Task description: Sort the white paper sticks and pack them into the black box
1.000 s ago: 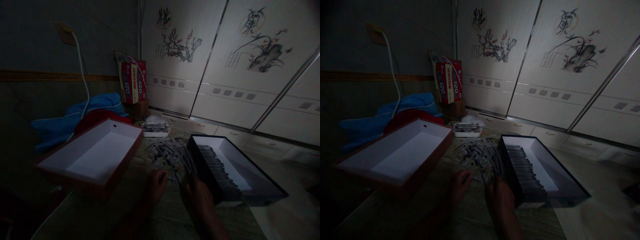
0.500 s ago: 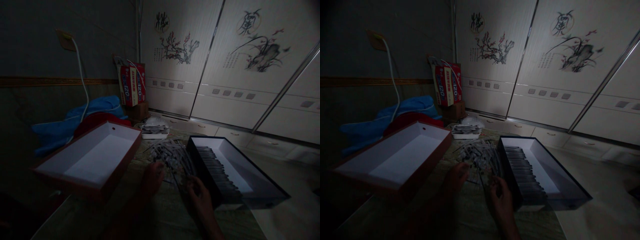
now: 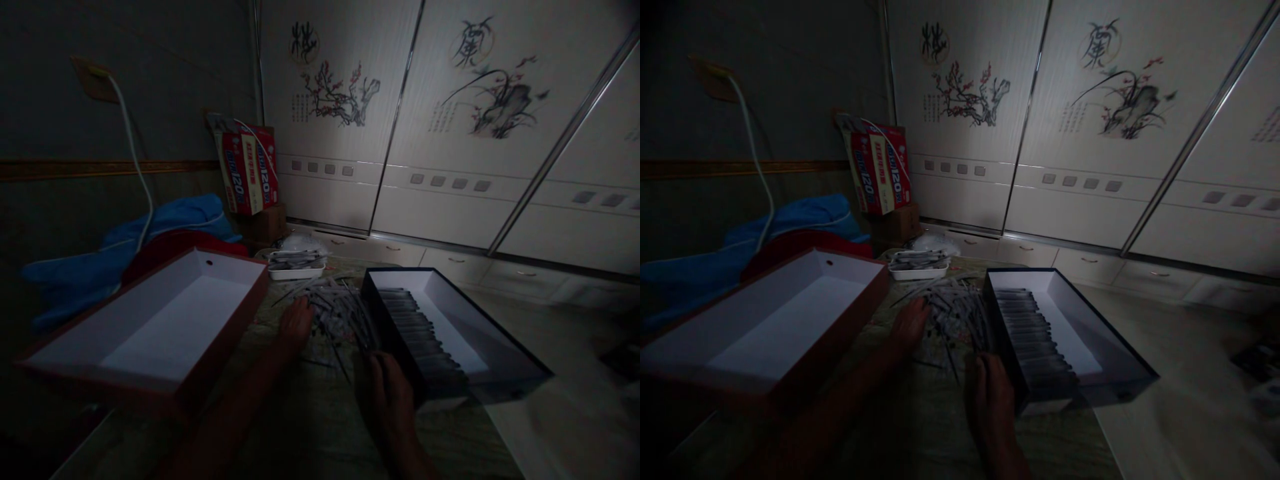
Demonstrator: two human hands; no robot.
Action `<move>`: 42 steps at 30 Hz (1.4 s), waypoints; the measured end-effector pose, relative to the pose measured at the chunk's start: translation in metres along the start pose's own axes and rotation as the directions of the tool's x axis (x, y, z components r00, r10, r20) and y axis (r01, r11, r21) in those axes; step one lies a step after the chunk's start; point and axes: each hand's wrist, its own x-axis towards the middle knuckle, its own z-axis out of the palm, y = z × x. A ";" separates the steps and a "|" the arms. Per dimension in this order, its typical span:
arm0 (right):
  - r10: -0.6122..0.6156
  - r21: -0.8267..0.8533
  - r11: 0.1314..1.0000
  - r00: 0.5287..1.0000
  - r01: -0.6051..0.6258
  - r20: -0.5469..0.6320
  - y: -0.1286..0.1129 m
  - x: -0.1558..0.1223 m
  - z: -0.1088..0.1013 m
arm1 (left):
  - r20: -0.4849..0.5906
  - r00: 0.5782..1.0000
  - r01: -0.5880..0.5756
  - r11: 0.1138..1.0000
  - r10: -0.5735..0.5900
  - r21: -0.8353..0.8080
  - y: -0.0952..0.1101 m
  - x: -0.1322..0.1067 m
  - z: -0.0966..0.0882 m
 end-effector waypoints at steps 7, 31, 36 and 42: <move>-0.046 -0.048 0.998 0.997 0.049 0.056 0.001 -0.001 0.003 | -0.017 0.997 -0.074 0.997 0.074 -0.036 0.002 0.000 -0.011; -0.332 0.018 0.942 0.925 0.334 0.186 -0.034 -0.022 0.005 | -0.091 0.851 0.173 0.440 -0.517 -0.881 0.025 -0.077 -0.041; -0.299 0.031 0.954 0.931 0.299 0.209 -0.033 -0.021 0.003 | -0.121 0.854 0.164 0.483 -0.507 -0.860 0.020 -0.077 -0.037; -0.286 0.038 0.958 0.925 0.286 0.250 -0.031 -0.020 0.004 | -0.199 0.896 0.094 0.608 -0.396 -0.788 0.022 -0.080 -0.038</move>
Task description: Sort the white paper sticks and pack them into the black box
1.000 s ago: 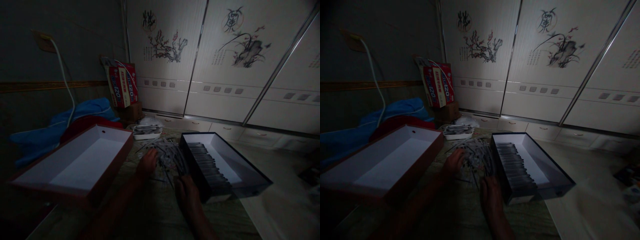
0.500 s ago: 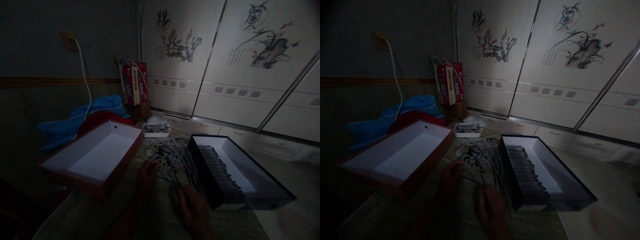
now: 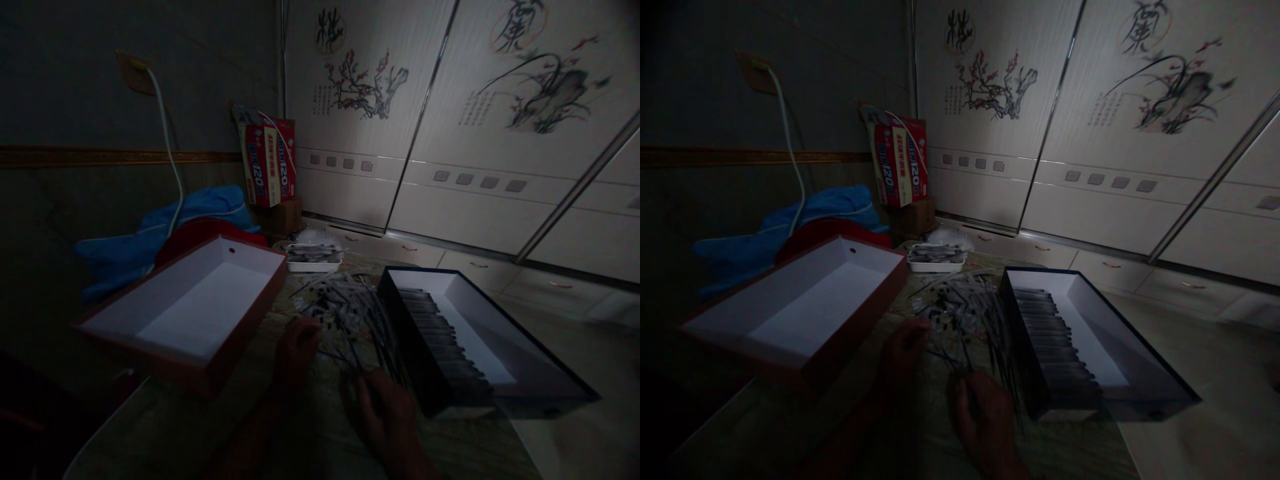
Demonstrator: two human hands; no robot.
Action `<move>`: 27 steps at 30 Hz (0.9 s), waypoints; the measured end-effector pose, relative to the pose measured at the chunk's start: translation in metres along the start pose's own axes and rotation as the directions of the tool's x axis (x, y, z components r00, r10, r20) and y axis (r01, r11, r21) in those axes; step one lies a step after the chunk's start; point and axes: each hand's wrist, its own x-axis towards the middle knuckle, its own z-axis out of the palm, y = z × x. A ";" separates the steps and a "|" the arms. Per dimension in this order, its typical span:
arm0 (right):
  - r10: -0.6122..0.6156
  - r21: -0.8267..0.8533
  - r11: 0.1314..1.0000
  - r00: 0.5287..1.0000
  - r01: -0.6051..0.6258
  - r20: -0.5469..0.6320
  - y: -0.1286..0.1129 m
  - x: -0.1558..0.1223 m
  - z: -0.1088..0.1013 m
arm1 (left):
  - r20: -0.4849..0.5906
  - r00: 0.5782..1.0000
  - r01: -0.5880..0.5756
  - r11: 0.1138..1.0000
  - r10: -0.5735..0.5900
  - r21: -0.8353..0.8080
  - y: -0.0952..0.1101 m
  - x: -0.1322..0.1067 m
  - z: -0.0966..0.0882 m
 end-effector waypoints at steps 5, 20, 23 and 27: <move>0.008 -0.013 1.000 1.000 -0.008 -0.018 0.001 0.000 0.001 | 0.063 0.997 -0.051 0.998 0.049 0.032 0.010 -0.007 0.007; -0.103 -0.033 0.994 0.993 0.101 -0.061 0.000 -0.002 0.004 | -0.145 0.969 0.186 0.977 -0.200 -0.103 -0.002 0.004 -0.001; -0.087 -0.030 0.996 0.995 0.086 -0.041 0.000 -0.002 0.004 | -0.146 0.974 0.164 0.983 -0.175 -0.086 0.001 0.002 0.004; -0.040 -0.016 0.999 0.999 0.040 0.001 -0.006 0.000 0.004 | -0.068 0.997 0.031 0.999 -0.032 -0.007 0.005 -0.006 0.010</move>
